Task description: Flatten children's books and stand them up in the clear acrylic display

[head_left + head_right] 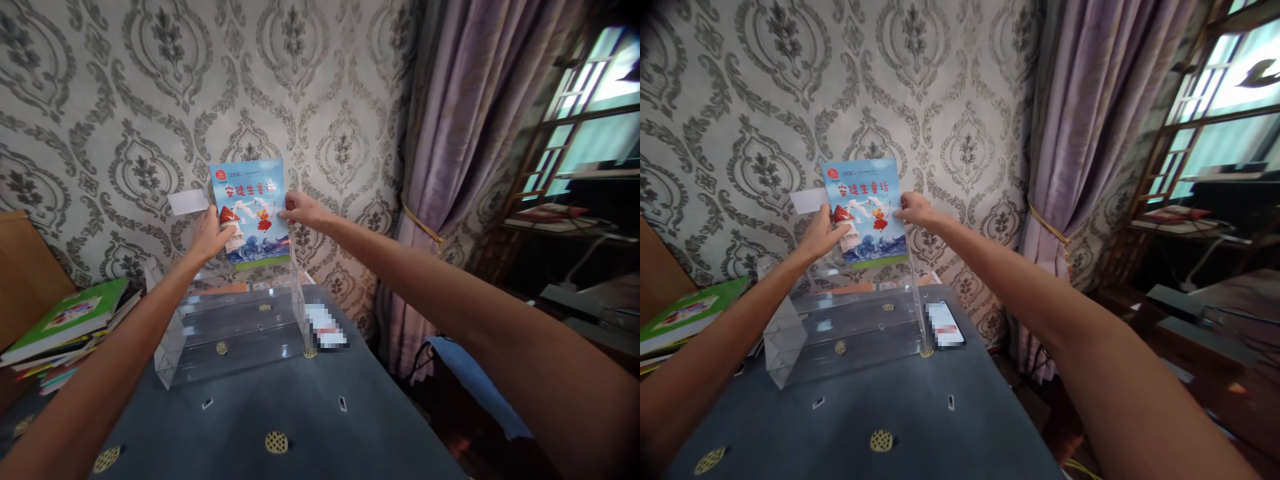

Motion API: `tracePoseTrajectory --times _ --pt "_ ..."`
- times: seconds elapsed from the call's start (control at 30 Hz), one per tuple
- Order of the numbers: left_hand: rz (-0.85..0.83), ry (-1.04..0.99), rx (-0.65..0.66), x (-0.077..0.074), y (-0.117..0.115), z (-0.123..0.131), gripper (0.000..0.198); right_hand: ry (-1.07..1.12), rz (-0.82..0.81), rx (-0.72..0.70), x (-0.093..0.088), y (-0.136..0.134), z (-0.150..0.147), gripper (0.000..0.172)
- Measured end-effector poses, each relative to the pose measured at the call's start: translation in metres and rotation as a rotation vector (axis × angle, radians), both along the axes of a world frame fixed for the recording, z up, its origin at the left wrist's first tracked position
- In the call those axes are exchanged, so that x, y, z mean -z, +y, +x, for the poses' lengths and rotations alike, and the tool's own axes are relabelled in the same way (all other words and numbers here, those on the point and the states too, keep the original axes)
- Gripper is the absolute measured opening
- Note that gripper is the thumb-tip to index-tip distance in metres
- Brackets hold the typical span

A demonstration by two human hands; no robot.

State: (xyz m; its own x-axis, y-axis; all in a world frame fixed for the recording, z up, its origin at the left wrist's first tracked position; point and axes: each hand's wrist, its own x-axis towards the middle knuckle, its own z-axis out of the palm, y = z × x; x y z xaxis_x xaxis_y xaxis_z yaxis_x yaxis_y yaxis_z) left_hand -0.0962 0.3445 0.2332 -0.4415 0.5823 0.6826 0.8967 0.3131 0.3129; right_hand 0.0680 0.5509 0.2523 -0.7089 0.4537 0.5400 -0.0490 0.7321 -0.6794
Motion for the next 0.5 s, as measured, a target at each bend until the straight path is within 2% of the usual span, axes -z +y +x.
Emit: tracePoseTrajectory --times 0.1,0.17,0.27,0.4,0.5 --pt "-0.005 -0.097 0.054 0.004 0.002 0.001 0.042 -0.004 0.116 0.191 0.007 0.002 0.002 0.022" --pt "0.016 -0.128 0.079 0.007 0.005 0.000 0.053 0.021 0.088 0.240 0.012 0.004 0.002 0.034" --pt "0.015 -0.159 0.115 0.012 0.011 -0.003 0.065 -0.011 -0.043 0.156 0.023 0.005 -0.002 0.045" --pt "-0.031 -0.212 0.094 0.015 0.018 -0.009 0.059 -0.053 -0.082 0.015 0.038 0.000 -0.005 0.027" --pt "0.020 -0.230 0.132 0.015 0.020 -0.015 0.051 -0.041 -0.142 -0.065 0.044 -0.006 -0.004 0.020"
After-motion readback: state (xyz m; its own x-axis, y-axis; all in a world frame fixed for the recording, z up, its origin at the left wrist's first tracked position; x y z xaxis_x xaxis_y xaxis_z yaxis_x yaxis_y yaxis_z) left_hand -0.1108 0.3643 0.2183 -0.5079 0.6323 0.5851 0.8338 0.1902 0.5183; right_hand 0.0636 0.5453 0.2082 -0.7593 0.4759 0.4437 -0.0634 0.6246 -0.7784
